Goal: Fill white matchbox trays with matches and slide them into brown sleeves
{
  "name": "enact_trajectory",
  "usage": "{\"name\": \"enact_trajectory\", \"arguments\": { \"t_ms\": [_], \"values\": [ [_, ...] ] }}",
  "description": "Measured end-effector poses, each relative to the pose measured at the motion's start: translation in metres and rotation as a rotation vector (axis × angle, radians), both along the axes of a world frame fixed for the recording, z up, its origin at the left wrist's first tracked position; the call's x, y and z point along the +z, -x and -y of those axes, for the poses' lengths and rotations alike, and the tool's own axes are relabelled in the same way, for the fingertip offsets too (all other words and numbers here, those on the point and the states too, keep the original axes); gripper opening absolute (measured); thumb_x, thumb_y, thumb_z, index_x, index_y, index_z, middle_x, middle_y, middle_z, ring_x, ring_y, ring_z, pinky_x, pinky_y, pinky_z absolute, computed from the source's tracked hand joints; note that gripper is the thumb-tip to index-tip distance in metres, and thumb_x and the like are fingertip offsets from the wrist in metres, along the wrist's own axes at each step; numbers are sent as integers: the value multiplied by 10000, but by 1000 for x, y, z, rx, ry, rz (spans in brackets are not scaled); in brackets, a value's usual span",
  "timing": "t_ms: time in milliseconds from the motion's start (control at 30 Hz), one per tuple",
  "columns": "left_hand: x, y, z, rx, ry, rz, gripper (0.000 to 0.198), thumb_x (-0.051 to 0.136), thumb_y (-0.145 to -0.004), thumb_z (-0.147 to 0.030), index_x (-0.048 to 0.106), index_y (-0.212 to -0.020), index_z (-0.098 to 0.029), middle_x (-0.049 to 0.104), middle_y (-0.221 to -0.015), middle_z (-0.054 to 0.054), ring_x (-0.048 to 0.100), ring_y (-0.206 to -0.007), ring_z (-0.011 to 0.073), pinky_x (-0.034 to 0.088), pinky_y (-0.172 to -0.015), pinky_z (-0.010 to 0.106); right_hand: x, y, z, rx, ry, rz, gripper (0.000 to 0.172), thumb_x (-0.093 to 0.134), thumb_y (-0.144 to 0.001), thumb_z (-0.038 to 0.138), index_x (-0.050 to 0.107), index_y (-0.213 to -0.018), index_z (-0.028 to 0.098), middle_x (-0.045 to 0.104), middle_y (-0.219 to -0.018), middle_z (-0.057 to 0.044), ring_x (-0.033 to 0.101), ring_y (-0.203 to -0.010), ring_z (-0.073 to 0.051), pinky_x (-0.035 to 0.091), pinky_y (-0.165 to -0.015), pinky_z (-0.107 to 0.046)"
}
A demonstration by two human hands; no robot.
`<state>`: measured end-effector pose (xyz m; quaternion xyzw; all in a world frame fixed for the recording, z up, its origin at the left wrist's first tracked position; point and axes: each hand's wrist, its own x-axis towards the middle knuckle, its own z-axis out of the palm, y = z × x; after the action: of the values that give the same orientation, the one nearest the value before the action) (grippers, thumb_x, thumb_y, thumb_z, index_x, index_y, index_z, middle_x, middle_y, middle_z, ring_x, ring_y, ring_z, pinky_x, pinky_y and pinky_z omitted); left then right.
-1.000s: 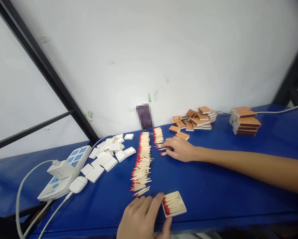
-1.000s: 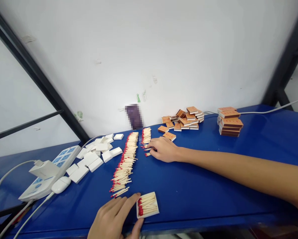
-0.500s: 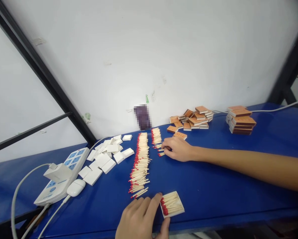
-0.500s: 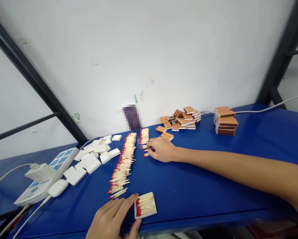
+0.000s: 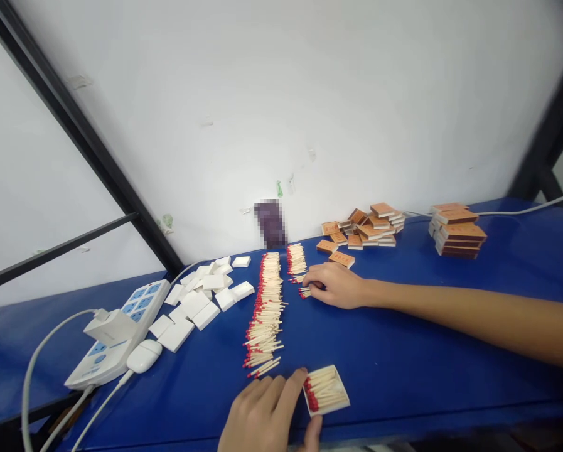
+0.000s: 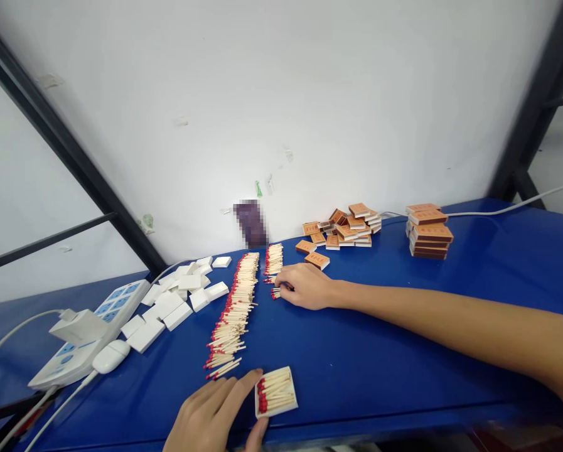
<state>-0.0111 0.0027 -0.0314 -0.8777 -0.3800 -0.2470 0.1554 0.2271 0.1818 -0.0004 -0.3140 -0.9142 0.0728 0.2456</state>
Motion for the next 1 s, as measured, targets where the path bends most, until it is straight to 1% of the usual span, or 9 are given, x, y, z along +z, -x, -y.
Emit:
{"name": "enact_trajectory", "arguments": {
  "t_ms": [133, 300, 367, 467, 700, 767, 867, 1000],
  "values": [
    [1, -2, 1, 4, 0, 12, 354, 517, -929, -325, 524, -1247, -170, 681, -796, 32, 678, -621, 197, 565, -565, 300, 0, -1, 0, 34, 7, -1, 193, 517, -890, 184, 706, -922, 170, 690, -870, -51, 611, -763, -170, 398, -693, -278],
    [3, -4, 1, 17, 1, 27, 350, 516, -927, -325, 525, -1244, -177, 684, -796, 34, 681, -628, 195, 564, -580, 294, 0, -1, 1, -94, -33, 1, 250, 521, -872, 175, 701, -1047, 166, 692, -978, -74, 623, -819, -187, 407, -729, -295],
    [3, -4, 1, 22, -4, 28, 348, 513, -928, -319, 523, -1246, -178, 686, -801, 36, 683, -630, 195, 566, -582, 295, 0, -1, 2, -134, -31, 24, 261, 528, -871, 189, 702, -1064, 163, 687, -983, -75, 624, -813, -190, 406, -725, -299],
    [2, -4, 1, 19, -3, 20, 349, 510, -931, -315, 515, -1251, -175, 689, -811, 37, 686, -638, 200, 576, -586, 307, 1, 0, 3, -156, -20, 45, 277, 536, -873, 209, 711, -1084, 165, 683, -976, -70, 625, -814, -194, 403, -722, -301],
    [-2, -1, -2, 3, -12, -8, 377, 521, -933, -322, 503, -1273, -160, 685, -808, 37, 682, -631, 205, 580, -572, 318, 2, 0, 2, -105, -27, 54, 276, 533, -877, 198, 730, -1068, 165, 677, -949, -70, 615, -810, -190, 397, -727, -304],
    [-1, 0, -2, -1, -8, -11, 384, 529, -924, -311, 503, -1275, -157, 682, -805, 37, 682, -631, 207, 582, -570, 323, 2, 0, 2, -99, -33, 51, 278, 534, -880, 203, 732, -1073, 169, 675, -942, -68, 614, -802, -189, 393, -719, -303],
    [0, -1, -1, -2, -2, -10, 396, 539, -910, -298, 502, -1276, -155, 678, -801, 36, 676, -618, 208, 580, -556, 328, 0, -1, 1, -44, -31, 49, 278, 531, -882, 196, 733, -1073, 182, 672, -925, -61, 616, -802, -187, 395, -713, -298],
    [2, -3, 1, -4, 7, 5, 396, 545, -896, -279, 506, -1270, -156, 672, -790, 32, 673, -615, 209, 575, -547, 329, 0, -1, -1, -4, -12, 30, 297, 529, -880, 177, 726, -1103, 179, 676, -952, -66, 622, -817, -186, 406, -726, -294]
  ]
}}
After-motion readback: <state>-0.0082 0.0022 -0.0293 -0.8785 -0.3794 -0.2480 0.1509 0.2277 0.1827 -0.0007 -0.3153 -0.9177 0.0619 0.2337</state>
